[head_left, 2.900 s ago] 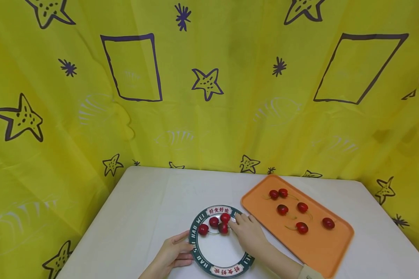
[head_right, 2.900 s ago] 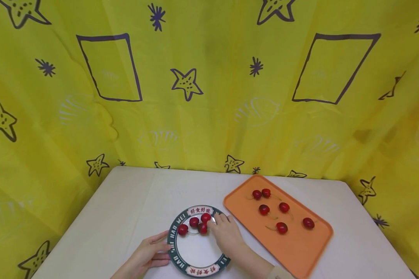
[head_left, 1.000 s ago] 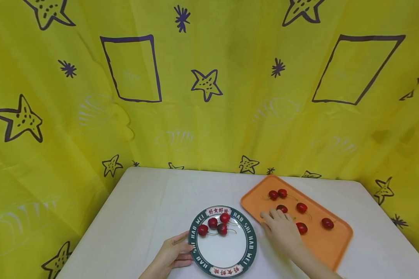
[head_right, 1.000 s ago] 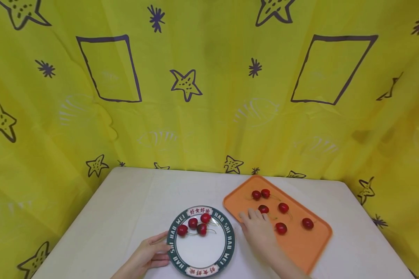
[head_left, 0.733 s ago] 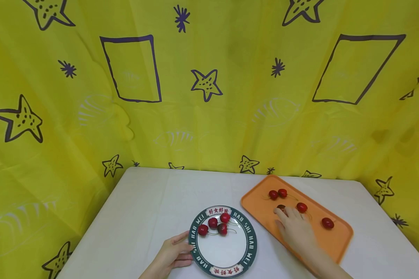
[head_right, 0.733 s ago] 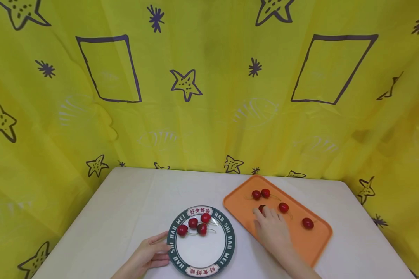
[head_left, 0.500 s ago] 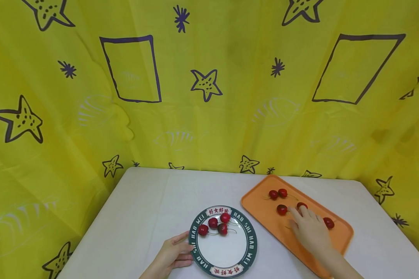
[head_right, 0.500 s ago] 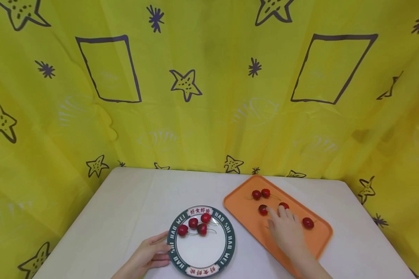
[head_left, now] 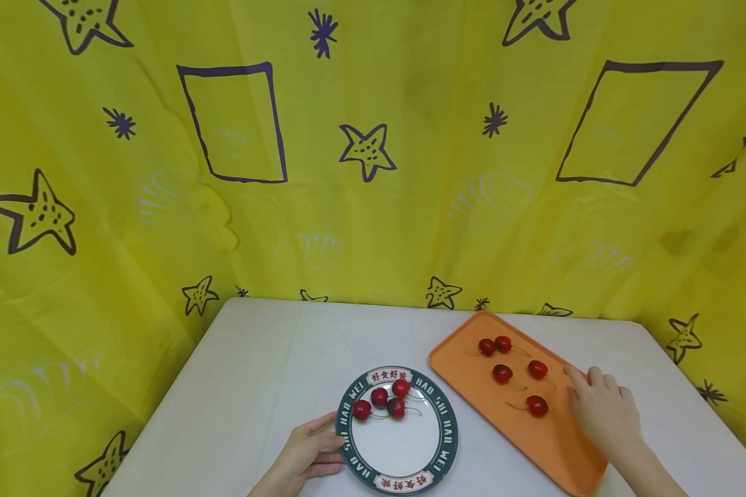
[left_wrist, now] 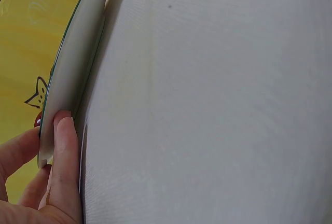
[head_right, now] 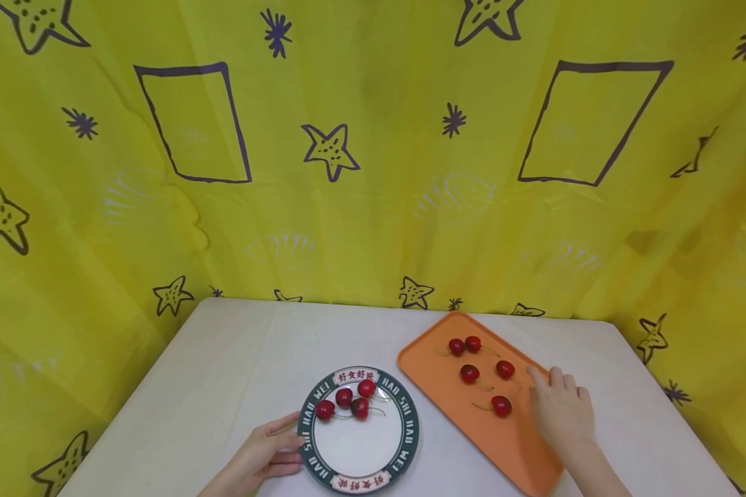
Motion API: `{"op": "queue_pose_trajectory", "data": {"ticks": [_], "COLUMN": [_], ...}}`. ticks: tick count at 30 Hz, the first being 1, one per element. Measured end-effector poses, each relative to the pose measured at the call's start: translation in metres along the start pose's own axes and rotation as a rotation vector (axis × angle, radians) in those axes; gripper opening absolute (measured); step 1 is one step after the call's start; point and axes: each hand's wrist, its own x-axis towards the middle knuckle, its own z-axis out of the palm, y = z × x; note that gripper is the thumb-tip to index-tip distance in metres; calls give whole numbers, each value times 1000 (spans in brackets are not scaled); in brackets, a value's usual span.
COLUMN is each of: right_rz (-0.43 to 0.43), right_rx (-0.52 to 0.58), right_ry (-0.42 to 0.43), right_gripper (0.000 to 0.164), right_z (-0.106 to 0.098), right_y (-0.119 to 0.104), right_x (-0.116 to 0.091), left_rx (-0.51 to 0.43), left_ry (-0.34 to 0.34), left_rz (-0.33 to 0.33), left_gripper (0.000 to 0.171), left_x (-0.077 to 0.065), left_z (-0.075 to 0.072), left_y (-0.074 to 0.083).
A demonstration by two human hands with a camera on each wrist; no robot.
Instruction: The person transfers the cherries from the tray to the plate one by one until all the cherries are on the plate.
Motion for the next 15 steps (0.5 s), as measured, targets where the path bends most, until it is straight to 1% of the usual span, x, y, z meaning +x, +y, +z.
{"op": "queue_pose_trajectory", "data": {"ticks": [3,5,10,15], "right_rz": [30,46,66,76], "right_rx": [8,3,-19,-28], "right_ry": [-23,-56,-170,-258], "right_gripper": [32,33,37,37], "right_z": [0,0,1,6], "right_y": [11,18,36,50], "right_x": [-2,-2,0,2], "left_rx": [0,-3,-8,-13], "left_ry": [-2,-2,5,11], "left_rz": [-1,1,3,1], "left_gripper": [65,66,66,66], "left_x": [0,0,0,0], "left_z": [0,0,0,1], "left_y": [0,0,1,2]}}
